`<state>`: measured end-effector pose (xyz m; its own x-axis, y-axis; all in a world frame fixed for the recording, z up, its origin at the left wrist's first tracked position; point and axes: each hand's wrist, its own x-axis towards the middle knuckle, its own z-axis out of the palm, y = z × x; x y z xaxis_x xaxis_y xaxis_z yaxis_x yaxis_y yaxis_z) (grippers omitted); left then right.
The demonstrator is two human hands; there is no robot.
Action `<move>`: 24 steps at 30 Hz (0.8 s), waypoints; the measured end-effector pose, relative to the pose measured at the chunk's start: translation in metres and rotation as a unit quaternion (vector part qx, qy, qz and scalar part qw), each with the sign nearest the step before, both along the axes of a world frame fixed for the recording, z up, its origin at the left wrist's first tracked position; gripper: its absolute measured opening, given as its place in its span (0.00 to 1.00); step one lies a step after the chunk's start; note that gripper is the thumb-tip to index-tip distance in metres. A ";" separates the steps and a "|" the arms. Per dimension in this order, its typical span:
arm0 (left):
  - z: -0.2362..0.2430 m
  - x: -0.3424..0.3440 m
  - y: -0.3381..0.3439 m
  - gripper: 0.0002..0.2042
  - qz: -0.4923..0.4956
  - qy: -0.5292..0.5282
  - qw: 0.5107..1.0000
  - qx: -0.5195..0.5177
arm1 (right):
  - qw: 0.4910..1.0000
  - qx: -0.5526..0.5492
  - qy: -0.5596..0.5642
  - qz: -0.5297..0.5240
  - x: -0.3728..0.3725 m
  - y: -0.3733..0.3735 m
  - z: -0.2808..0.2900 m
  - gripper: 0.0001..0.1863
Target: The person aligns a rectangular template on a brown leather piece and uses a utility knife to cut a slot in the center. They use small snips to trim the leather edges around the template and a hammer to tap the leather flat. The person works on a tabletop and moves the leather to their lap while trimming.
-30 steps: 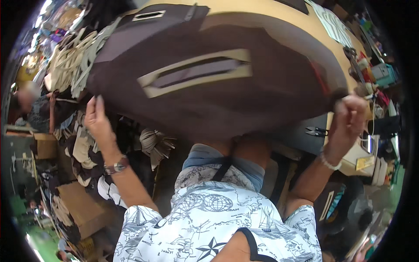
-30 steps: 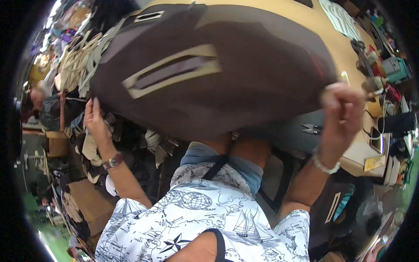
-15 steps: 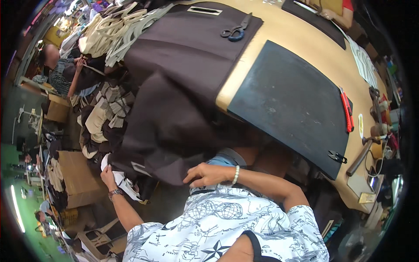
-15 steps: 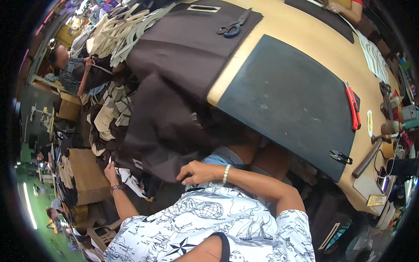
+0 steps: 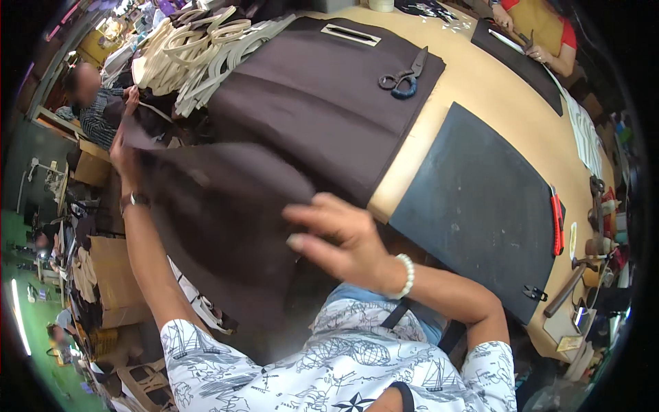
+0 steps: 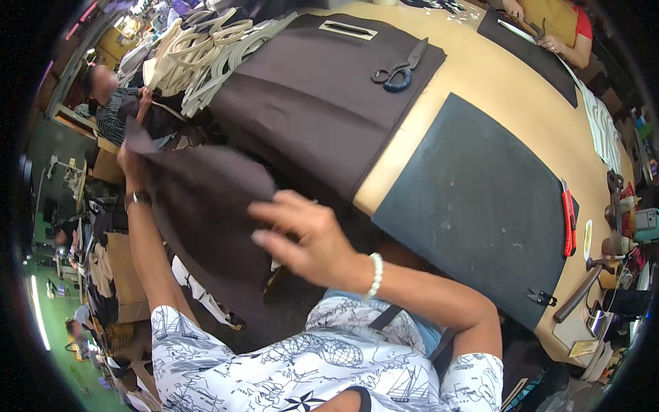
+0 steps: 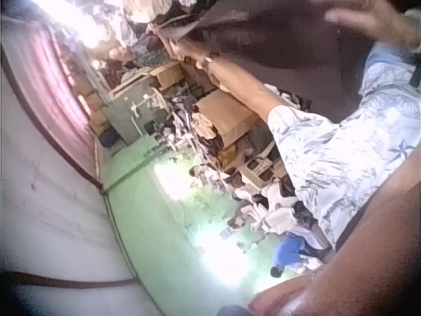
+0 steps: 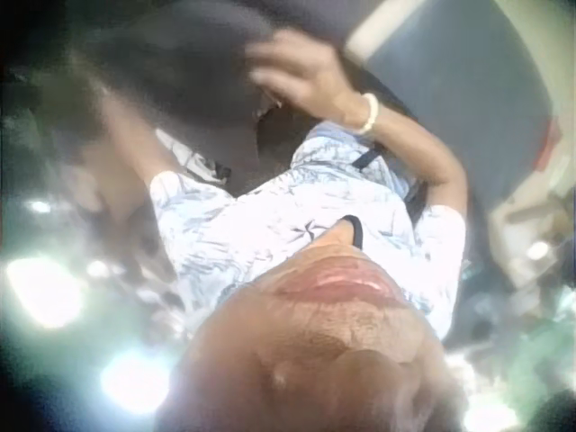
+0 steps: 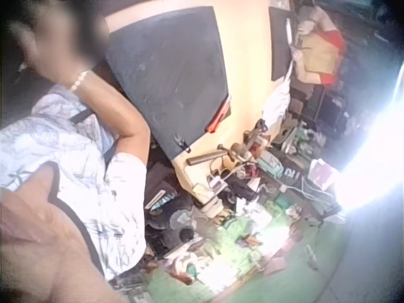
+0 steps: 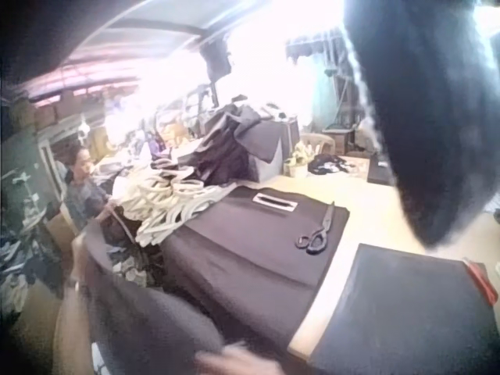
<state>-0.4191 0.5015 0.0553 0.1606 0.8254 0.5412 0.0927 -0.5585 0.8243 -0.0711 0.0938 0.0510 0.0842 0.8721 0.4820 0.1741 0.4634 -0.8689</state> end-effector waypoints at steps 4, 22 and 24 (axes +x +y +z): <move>0.012 0.190 0.029 0.24 0.171 0.220 0.958 0.065 | 0.976 -0.065 -0.032 -0.203 0.077 0.036 -0.017 0.10; -0.034 0.463 0.099 0.38 0.089 0.381 0.918 0.068 | 0.871 -0.137 -0.068 -0.466 0.277 0.158 -0.072 0.28; -0.037 0.470 0.103 0.38 0.087 0.389 0.916 0.053 | 0.875 -0.132 -0.055 -0.463 0.283 0.164 -0.079 0.28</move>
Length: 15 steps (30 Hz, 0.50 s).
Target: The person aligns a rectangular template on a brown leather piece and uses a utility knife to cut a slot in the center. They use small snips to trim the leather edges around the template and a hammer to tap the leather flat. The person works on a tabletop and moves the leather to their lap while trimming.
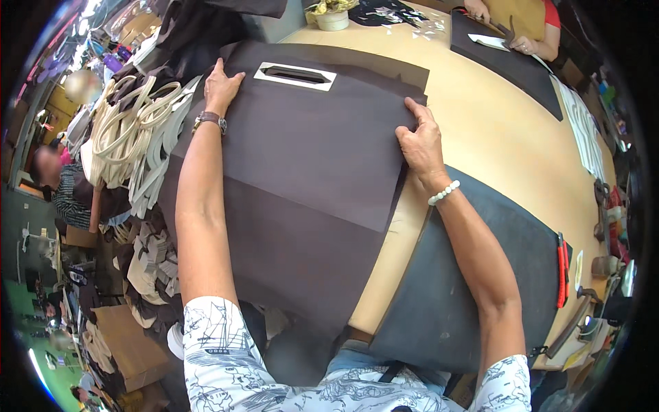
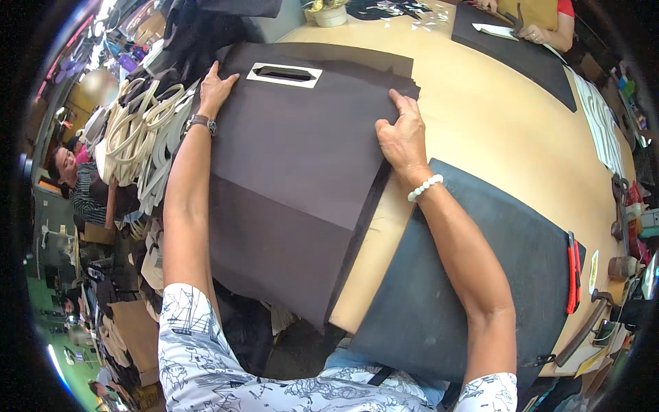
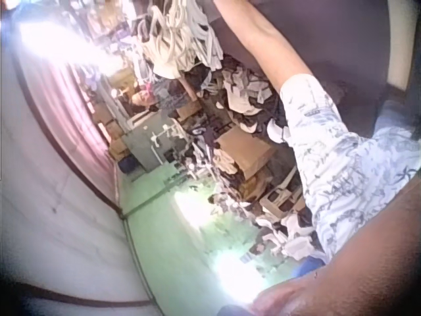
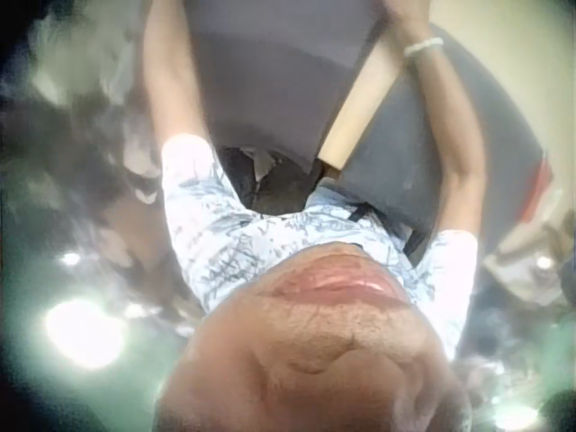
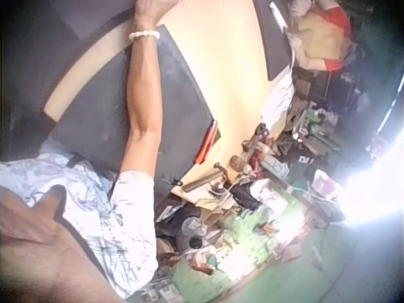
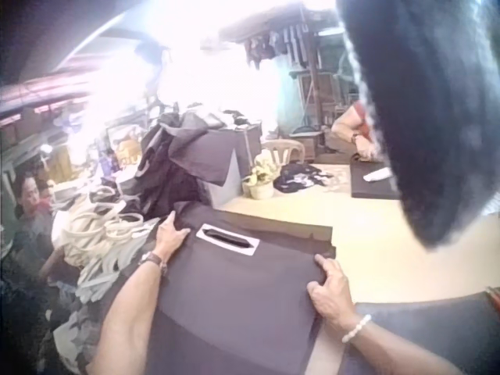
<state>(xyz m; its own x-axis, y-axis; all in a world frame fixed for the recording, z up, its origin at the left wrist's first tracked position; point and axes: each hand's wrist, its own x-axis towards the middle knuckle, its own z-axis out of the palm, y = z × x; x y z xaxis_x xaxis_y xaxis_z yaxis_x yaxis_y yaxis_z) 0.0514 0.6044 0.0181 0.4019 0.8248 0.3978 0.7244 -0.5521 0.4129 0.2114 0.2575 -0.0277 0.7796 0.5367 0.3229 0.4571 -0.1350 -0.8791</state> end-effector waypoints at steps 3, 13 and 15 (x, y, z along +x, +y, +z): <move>-0.007 0.005 0.006 0.38 0.007 0.011 1.000 -0.001 | 0.999 -0.025 0.011 0.017 0.002 0.002 -0.001 0.30; -0.030 0.012 0.003 0.41 0.004 -0.016 0.999 0.042 | 0.994 -0.105 -0.007 0.034 0.002 0.003 0.002 0.35; -0.033 0.016 -0.002 0.41 0.003 -0.022 0.998 0.064 | 0.993 -0.112 -0.013 0.028 0.002 0.003 0.003 0.36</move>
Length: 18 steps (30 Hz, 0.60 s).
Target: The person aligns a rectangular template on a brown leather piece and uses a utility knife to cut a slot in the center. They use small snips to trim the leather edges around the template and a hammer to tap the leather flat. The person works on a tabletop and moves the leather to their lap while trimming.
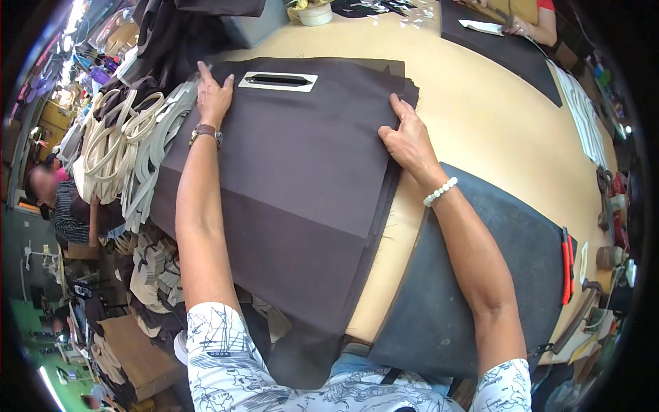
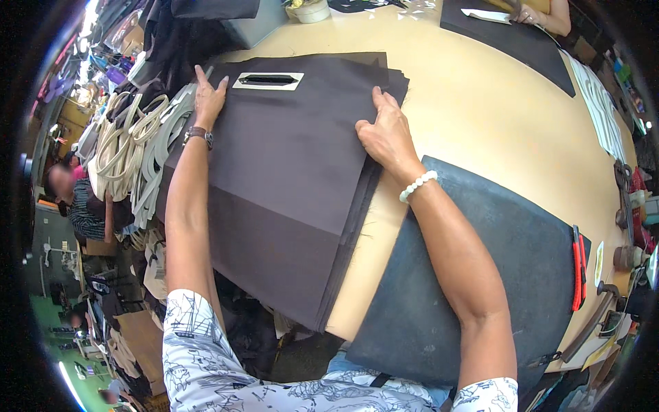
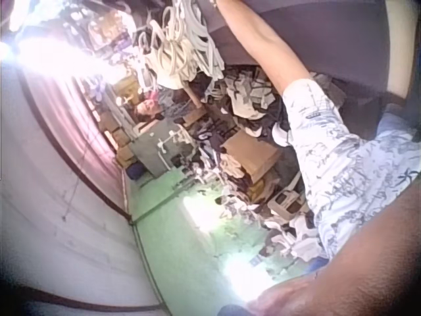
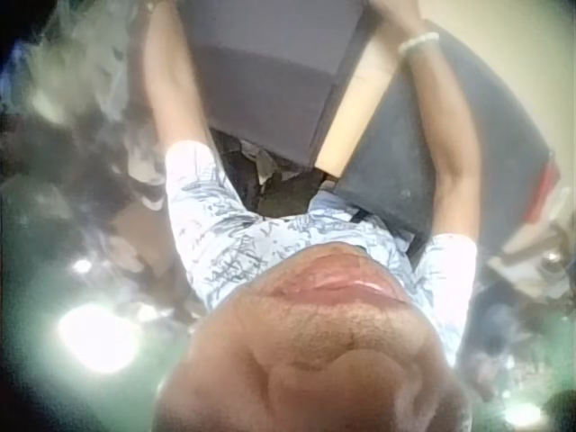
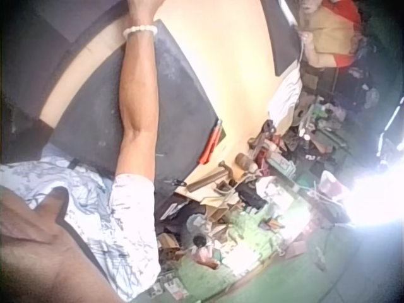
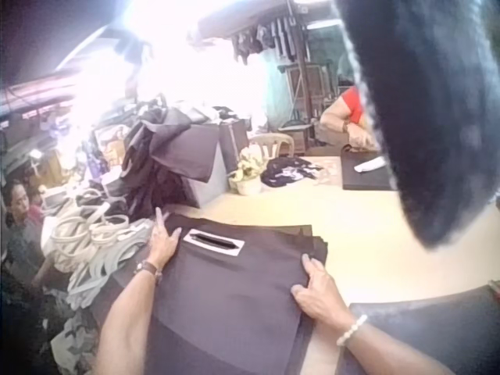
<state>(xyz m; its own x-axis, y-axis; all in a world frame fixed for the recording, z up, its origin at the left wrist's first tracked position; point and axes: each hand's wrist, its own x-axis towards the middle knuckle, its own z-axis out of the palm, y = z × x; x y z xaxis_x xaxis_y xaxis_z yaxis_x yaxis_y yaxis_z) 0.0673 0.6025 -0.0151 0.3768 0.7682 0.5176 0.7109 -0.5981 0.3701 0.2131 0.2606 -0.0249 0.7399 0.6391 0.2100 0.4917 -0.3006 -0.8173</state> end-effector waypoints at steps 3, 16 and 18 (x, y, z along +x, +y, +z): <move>-0.007 0.010 -0.010 0.34 -0.125 -0.017 0.988 0.094 | 0.999 -0.008 0.029 0.017 -0.002 0.000 0.006 0.37; -0.006 0.050 -0.072 0.34 -0.131 0.148 0.980 0.012 | 0.999 0.020 0.044 0.006 0.002 0.000 -0.001 0.38; -0.005 0.059 -0.089 0.34 -0.150 0.157 0.976 0.020 | 0.999 0.009 0.036 -0.003 0.002 0.001 0.000 0.38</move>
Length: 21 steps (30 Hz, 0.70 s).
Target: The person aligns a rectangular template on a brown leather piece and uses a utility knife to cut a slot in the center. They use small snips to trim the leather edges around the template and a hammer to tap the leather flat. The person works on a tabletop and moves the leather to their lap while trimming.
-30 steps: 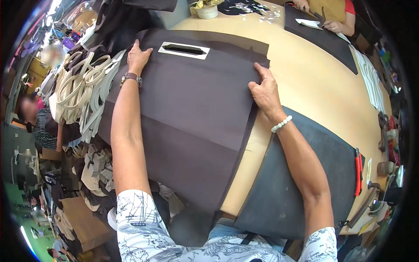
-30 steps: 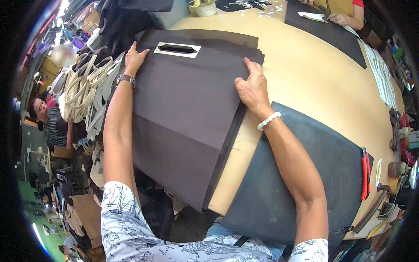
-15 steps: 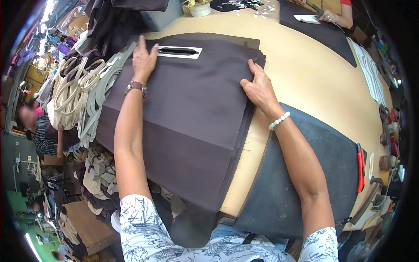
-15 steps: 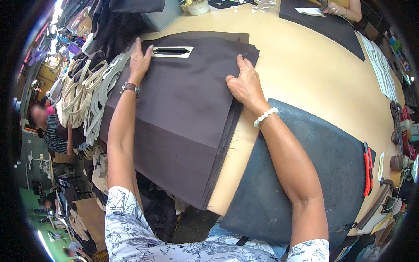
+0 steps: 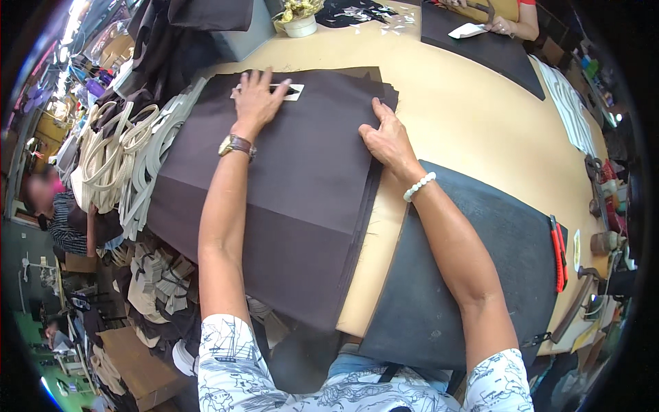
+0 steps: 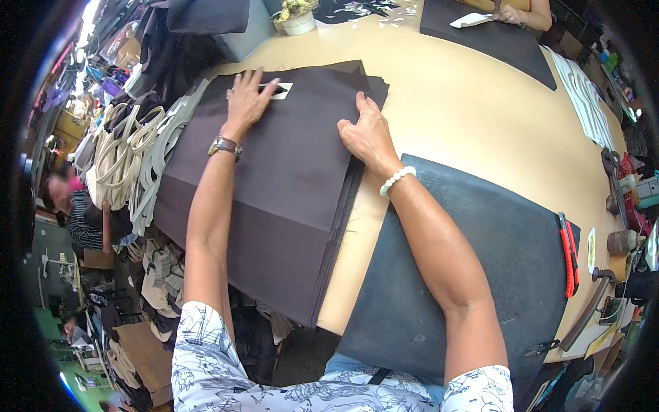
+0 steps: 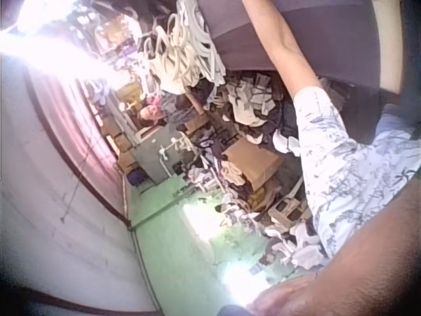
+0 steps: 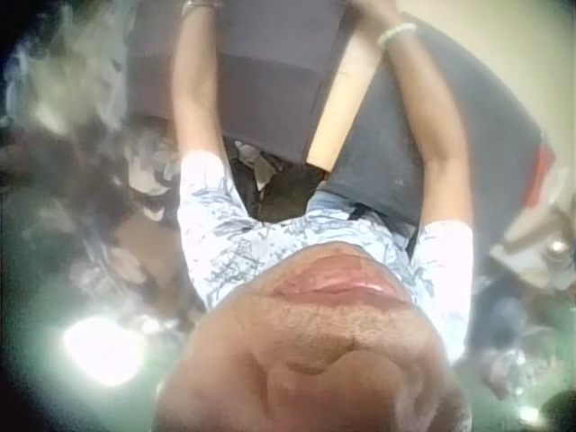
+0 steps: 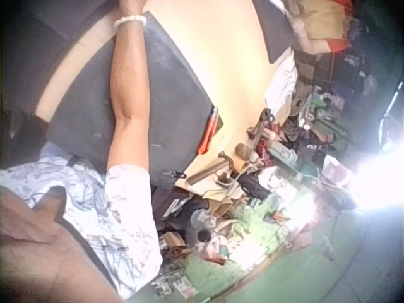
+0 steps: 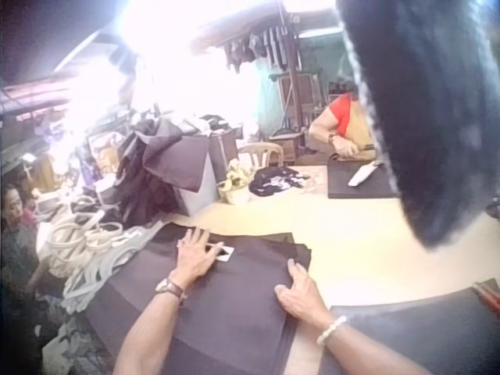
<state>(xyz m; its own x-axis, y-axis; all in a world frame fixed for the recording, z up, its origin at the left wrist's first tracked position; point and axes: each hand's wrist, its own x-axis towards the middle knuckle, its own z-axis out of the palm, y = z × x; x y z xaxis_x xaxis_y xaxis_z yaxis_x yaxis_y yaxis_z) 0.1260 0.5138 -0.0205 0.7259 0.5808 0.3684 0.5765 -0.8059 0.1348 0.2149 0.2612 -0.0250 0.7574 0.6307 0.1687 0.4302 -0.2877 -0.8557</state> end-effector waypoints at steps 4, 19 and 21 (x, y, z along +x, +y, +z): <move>-0.007 0.014 -0.021 0.33 0.007 0.038 0.999 -0.036 | 1.000 0.000 0.005 0.002 -0.001 0.000 0.002 0.38; -0.018 0.017 -0.032 0.30 0.034 -0.022 0.996 -0.076 | 0.994 0.035 0.097 -0.044 0.020 0.002 -0.005 0.32; -0.018 0.017 -0.034 0.30 0.026 -0.034 0.996 -0.084 | 0.995 -0.035 0.056 -0.074 0.027 0.009 0.000 0.30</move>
